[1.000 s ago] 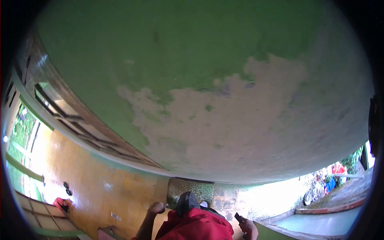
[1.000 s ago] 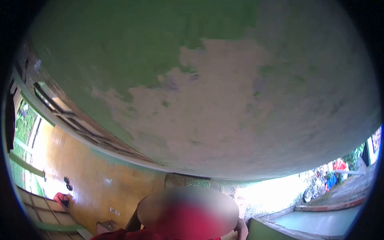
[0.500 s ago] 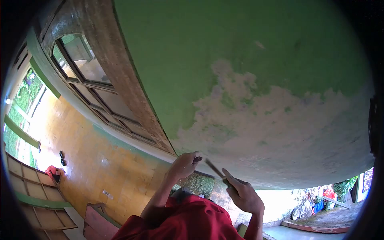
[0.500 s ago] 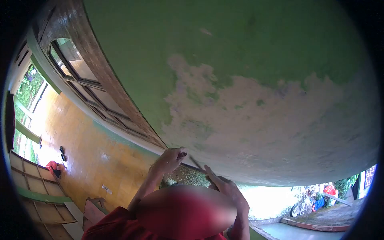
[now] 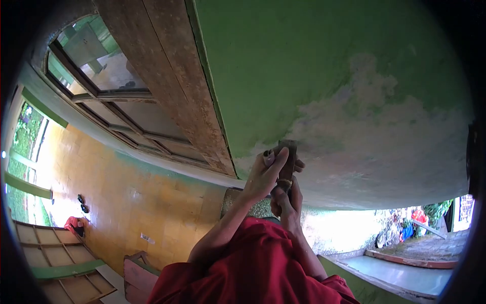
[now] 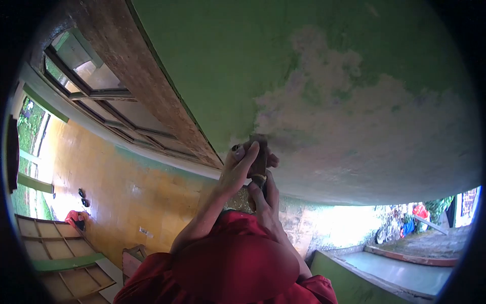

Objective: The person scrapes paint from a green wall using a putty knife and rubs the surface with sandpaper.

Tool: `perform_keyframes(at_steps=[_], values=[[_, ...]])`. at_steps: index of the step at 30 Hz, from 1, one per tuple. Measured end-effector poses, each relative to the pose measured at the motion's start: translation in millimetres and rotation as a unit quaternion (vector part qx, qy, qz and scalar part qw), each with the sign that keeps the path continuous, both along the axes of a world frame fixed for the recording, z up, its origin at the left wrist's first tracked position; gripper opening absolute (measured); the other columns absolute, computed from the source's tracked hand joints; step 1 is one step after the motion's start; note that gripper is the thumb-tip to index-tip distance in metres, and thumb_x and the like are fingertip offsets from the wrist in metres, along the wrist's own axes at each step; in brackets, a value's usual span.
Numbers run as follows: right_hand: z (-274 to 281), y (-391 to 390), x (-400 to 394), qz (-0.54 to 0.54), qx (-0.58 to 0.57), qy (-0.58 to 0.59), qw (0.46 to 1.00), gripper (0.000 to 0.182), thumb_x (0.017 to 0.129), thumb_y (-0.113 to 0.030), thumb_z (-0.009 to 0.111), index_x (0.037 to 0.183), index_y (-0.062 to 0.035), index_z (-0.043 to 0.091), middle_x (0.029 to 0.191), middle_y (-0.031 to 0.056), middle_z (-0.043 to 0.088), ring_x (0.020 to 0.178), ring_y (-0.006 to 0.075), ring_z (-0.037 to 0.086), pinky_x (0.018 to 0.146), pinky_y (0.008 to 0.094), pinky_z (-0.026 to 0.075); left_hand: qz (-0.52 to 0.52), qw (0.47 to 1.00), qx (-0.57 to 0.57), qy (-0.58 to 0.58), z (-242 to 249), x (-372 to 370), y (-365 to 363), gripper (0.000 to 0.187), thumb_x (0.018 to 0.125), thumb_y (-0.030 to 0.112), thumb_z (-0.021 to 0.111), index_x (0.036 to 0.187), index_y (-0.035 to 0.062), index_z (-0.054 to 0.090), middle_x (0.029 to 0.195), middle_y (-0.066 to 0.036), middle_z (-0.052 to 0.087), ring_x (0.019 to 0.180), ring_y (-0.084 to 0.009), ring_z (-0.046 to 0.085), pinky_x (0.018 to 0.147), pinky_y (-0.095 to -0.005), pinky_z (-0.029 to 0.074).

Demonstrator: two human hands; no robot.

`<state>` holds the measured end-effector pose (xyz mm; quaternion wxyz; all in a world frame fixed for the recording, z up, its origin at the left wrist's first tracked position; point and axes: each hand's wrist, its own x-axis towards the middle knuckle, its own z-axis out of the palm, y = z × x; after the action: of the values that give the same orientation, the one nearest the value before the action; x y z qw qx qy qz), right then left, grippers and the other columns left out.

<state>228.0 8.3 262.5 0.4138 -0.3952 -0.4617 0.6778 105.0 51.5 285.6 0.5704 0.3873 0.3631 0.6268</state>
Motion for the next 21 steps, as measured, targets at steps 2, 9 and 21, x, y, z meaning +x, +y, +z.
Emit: perform_keyframes(at_steps=[2,9,21], values=[[-5.3,-4.0,-9.8,-0.025,0.002,0.004,1.000,0.029,0.099,-0.023,0.050,0.121,-0.0043,0.048,0.073,-0.0010,0.050,0.055,0.0055,0.045,0.047,0.0216,0.036,-0.012,0.999,-0.034,0.017,0.5,-3.3,-1.2,0.045,0.102,0.042,0.050,0.091,0.0001,0.063,0.081,-0.007,0.070,0.068,-0.0084,0.064,0.053,-0.0232,0.047],[-27.5,-10.0,-30.7,-0.129,0.081,0.001,0.988,0.020,0.104,-0.027,0.042,0.111,-0.0086,0.047,0.061,-0.0055,0.041,0.042,0.0012,0.030,0.037,0.0200,0.021,0.010,0.997,-0.078,-0.014,16.2,2.9,-1.9,0.046,0.101,0.039,0.053,0.076,0.0011,0.056,0.059,-0.002,0.055,0.049,-0.0106,0.056,0.043,-0.0260,0.044],[-11.3,-9.8,-27.1,-0.118,0.076,0.001,0.990,0.022,0.104,-0.028,0.044,0.105,-0.0066,0.047,0.059,-0.0036,0.044,0.040,0.0030,0.034,0.035,0.0211,0.024,-0.008,0.997,-0.040,-0.059,11.5,1.7,0.4,0.043,0.103,0.036,0.050,0.081,-0.0001,0.062,0.064,-0.005,0.062,0.052,-0.0097,0.059,0.046,-0.0233,0.045]])
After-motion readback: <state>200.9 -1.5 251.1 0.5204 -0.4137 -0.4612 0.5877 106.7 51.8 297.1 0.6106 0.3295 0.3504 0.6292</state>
